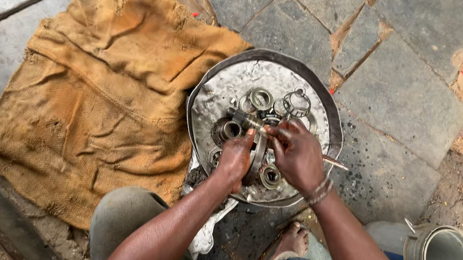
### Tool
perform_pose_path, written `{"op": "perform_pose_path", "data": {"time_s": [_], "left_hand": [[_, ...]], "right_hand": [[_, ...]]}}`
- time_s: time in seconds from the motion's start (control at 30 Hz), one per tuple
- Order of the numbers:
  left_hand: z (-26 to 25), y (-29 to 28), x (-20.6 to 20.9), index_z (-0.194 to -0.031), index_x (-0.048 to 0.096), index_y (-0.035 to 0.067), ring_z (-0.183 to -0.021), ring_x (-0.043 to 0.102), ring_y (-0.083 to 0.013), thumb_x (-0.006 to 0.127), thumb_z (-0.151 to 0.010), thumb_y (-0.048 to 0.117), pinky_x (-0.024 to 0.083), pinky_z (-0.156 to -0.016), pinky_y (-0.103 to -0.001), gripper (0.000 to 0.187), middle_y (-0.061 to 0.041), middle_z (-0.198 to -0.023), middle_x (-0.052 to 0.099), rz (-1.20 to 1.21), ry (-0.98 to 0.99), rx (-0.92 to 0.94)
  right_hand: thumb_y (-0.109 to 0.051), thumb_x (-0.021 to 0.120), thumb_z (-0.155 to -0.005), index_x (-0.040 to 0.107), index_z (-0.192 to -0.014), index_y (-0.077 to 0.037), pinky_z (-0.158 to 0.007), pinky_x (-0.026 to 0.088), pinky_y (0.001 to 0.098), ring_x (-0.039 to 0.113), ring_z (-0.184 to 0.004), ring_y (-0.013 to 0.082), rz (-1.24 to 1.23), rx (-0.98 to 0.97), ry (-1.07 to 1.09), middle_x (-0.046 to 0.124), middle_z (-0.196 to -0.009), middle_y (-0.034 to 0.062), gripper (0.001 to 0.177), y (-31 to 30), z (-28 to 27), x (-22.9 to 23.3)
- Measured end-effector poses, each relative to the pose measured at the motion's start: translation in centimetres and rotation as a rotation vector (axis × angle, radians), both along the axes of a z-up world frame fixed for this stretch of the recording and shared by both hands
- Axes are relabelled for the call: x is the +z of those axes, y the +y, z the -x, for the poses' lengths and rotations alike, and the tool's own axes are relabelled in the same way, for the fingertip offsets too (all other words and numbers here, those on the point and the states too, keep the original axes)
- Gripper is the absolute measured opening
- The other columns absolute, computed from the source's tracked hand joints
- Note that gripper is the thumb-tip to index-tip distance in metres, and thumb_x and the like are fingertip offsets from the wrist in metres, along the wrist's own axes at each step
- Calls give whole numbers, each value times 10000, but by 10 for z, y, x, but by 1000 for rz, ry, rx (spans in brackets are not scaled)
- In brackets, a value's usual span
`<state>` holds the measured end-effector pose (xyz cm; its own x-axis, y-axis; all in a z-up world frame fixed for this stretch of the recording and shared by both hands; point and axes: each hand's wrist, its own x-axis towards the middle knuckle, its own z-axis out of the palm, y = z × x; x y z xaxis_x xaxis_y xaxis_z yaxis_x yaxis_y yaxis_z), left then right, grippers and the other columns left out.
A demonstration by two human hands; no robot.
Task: The person cleans mechanical parts including bearings, gears, and a stator inside a metal basin of liquid, handling them by hand and with a cloth.
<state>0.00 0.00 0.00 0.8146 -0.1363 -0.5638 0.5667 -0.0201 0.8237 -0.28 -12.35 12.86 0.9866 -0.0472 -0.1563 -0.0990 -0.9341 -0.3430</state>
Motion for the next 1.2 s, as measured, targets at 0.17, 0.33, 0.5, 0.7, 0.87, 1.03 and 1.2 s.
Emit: {"op": "perform_pose_path", "data": {"time_s": [0.17,0.33,0.5,0.7,0.87,1.03,1.2], "left_hand": [[7,0,15,-1111,694,-3,-926,683,-371,462,-946,542,565,-857,-597,615,-244,-1071,685,156,-13,-16],[7,1,11,-1112,701,-9,-996,672,-381,438,-953,570,542,-875,-572,655,-302,-1035,681,103,1,-52],[1,-8,-1,-1225,597,-13,-1179,566,-368,509,-846,681,447,-978,-589,796,-254,-1264,591,109,-69,-71],[9,-1,-2,-1265,579,-59,-1184,605,-415,449,-873,702,495,-976,-632,865,-348,-1247,595,39,46,-103],[9,-4,1,-1307,537,-52,-1261,510,-375,523,-860,665,384,-1055,-612,845,-306,-1324,544,147,-5,-68],[11,-2,1,-1270,581,-54,-1230,573,-411,515,-805,688,431,-1034,-620,878,-310,-1271,609,135,-26,-59],[7,1,5,-1338,468,-12,-1278,485,-410,546,-711,746,338,-1015,-756,986,-277,-1335,507,83,155,-27]], "right_hand": [[-99,635,-906,744,-985,-141,-462,489,202,612,-671,144,41,218,-297,706,-910,39,141,-13,35,-24],[-67,623,-890,752,-998,-145,-438,469,208,621,-650,155,53,330,-392,702,-910,32,186,-7,57,-37],[-141,669,-882,732,-1031,-177,-411,471,247,598,-508,212,-125,-105,-59,651,-1121,-3,166,-25,-2,-13],[-137,658,-870,767,-890,-130,-436,518,235,648,-606,143,-52,274,-253,735,-879,32,111,-3,64,-23],[-137,693,-895,758,-973,-104,-554,524,259,659,-626,153,-145,97,-312,728,-916,79,107,-29,18,-13],[-100,647,-876,754,-971,-134,-434,527,296,643,-529,207,-131,15,-99,729,-987,40,147,-17,44,-8],[-88,676,-942,709,-950,-76,-597,559,243,651,-694,156,-13,255,-523,698,-924,71,36,-24,43,-40]]}}
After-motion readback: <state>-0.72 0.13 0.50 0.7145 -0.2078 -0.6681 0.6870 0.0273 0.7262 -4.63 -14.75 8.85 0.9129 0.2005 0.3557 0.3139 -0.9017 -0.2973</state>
